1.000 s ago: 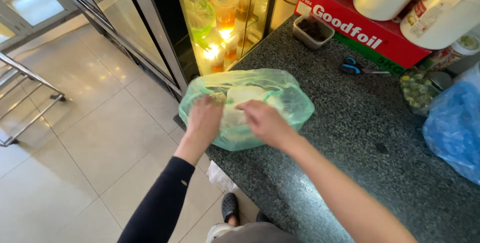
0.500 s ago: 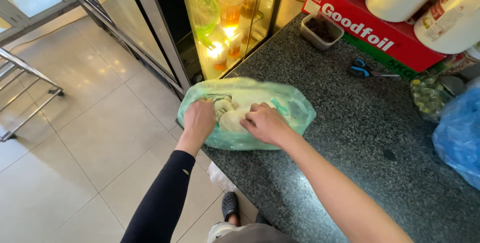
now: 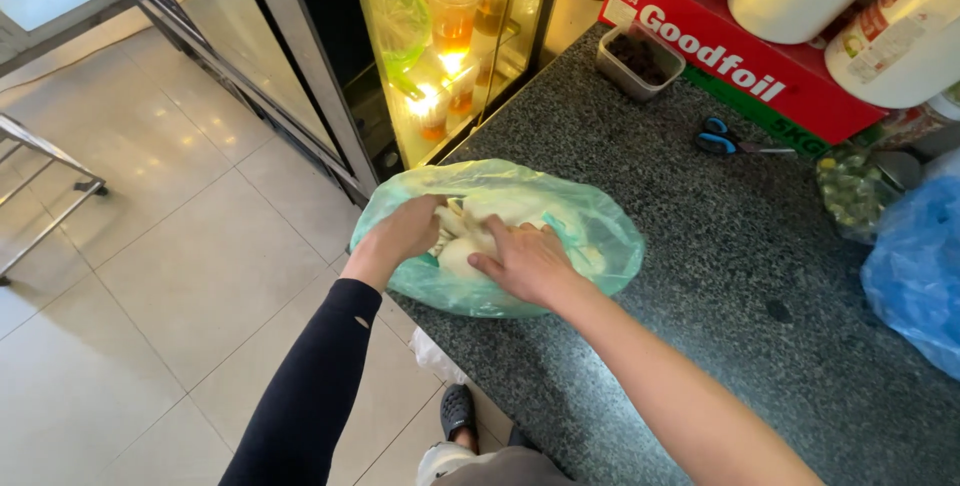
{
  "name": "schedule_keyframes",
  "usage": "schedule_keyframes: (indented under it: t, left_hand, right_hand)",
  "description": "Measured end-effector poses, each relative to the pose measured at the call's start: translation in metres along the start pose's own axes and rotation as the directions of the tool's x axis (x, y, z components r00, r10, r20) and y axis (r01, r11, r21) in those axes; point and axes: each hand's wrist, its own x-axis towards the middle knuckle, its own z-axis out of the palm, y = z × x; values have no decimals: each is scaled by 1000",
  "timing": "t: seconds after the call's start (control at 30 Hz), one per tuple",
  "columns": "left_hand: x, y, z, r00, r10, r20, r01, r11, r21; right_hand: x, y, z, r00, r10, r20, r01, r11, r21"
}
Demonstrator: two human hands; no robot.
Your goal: The person moves a tray of rolls into a chest freezer, then picks up and ties a large bag of supplies from the floor. Using scissors, the person cuts open a bag of dough at a counter to remove a portion before returning to the freezer to rearrange items.
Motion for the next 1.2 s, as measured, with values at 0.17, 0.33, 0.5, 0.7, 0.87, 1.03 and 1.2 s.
schedule_keyframes:
  t: [0.17,0.33,0.5,0.7,0.87,1.03,1.2]
  left_hand:
    - [-18,38,-54,998,-66,-4,66,997,47]
    - [-49,69,-100,979,183,-88,-168,973,157]
    - [-64,81,-83,998,45,49,-15,868,-496]
    - [-72,142,-66,980,181,-82,-199,893,-405]
    - [-43,159,-36,942,322,98,-133,624,-770]
    - [-30,213,17,863,495,98,-247,583,-774]
    - [-36,258,44,875,477,-81,-440,715,-544]
  right_hand:
    - [16,11,27,997,-73,-37,73,997,-15]
    - [30,26,44,982,-115,-149,130,987,91]
    - [14,51,31,980,-77,-185,196,574,795]
    - [-34,35,-26,998,28,-55,44,308,950]
    - [-64,101,-14,977,131,-170,138,222,965]
    - [-133,151,-30,968,207,-140,100,190,977]
    - [-163,220,16,869,464,-175,-10,369,930]
